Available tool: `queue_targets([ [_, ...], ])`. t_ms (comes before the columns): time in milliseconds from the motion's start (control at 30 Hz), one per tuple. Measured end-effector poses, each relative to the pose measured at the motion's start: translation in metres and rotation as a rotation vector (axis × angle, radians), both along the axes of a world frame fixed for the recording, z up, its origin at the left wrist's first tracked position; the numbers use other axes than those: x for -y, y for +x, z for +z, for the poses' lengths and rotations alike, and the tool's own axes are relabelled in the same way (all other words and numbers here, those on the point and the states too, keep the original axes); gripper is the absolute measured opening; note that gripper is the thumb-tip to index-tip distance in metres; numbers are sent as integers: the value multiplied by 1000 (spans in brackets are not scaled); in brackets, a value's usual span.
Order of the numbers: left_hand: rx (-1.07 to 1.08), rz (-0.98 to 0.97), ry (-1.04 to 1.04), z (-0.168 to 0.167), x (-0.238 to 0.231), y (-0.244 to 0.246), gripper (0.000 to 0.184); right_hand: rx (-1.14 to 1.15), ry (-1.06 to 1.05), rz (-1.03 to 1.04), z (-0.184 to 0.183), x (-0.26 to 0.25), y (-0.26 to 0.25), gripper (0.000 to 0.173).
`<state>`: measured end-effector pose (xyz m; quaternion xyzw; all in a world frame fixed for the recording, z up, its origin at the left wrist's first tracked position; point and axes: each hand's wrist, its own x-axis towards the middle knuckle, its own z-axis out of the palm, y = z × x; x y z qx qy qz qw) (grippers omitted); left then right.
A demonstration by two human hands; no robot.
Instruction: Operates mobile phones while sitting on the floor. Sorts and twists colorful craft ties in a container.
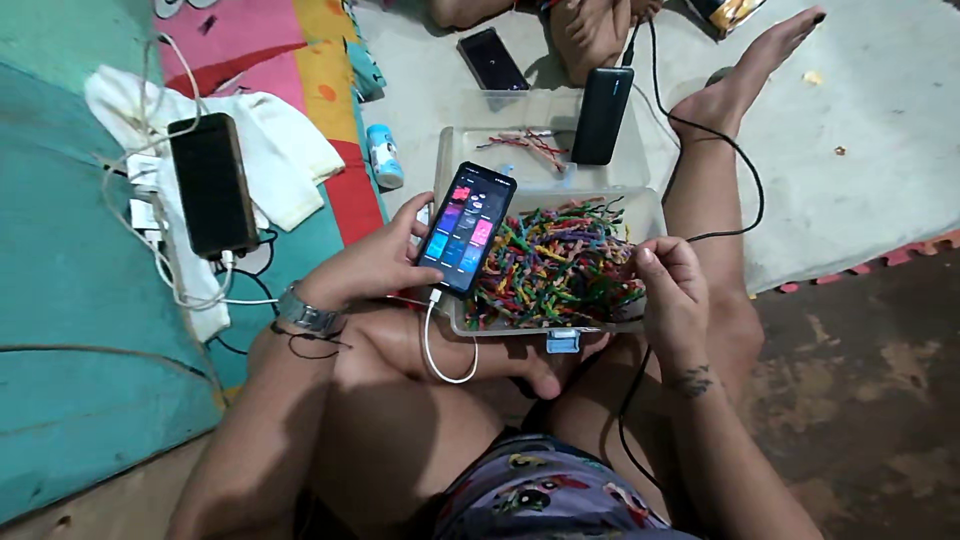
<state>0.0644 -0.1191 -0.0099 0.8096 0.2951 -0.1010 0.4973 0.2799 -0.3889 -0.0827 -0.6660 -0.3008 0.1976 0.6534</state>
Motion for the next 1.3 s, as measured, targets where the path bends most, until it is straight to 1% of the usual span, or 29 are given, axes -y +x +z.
queue_targets([
  [100, -16, -36, -1, -3, -3, 1, 113, 4, -15, 10, 0, -1, -1, 11],
  [200, 4, -42, 27, -10, -6, 3, 111, 27, -18, 17, -2, -1, 0, 11],
  [300, -29, 21, 71, -10, -3, 7, 95, 32, -20, 11, -5, -1, 2, 12],
  [400, -47, 91, 104, -9, -4, 10, 69, 26, -30, 8, -5, -2, 3, 13],
  [433, -34, 111, 99, -9, -5, 9, 64, 19, -31, 8, -4, -2, 3, 13],
  [500, 5, 138, 79, -10, -7, 9, 58, -4, -29, 18, -1, -2, 2, 12],
  [567, 29, 158, 39, -11, -8, 9, 56, -32, -30, 49, 0, -4, -1, 16],
  [700, 75, 154, -11, -12, -8, 9, 53, -40, -106, 162, 11, -18, -18, 27],
  [833, 59, 127, -9, -9, -8, 7, 54, -112, -204, 319, 20, -38, -32, 21],
  [867, 45, 123, -12, -7, -7, 7, 54, -126, -237, 344, 23, -45, -36, 24],
  [933, 19, 107, -30, -4, -6, 6, 52, -142, -294, 391, 27, -58, -41, 35],
  [1000, 7, 81, -59, -2, -6, 5, 55, -170, -327, 438, 30, -68, -46, 48],
  [1067, 10, 49, -79, -4, -5, 3, 65, -211, -329, 472, 30, -76, -50, 55],
  [1133, 1, 13, -80, -5, -4, 2, 80, -234, -319, 490, 30, -78, -55, 58],
  [1233, -26, -18, -70, -6, 2, 1, 108, -243, -305, 493, 30, -77, -62, 58],
  [1300, -26, -19, -62, -11, 4, 2, 119, -271, -294, 493, 29, -75, -65, 57],
])
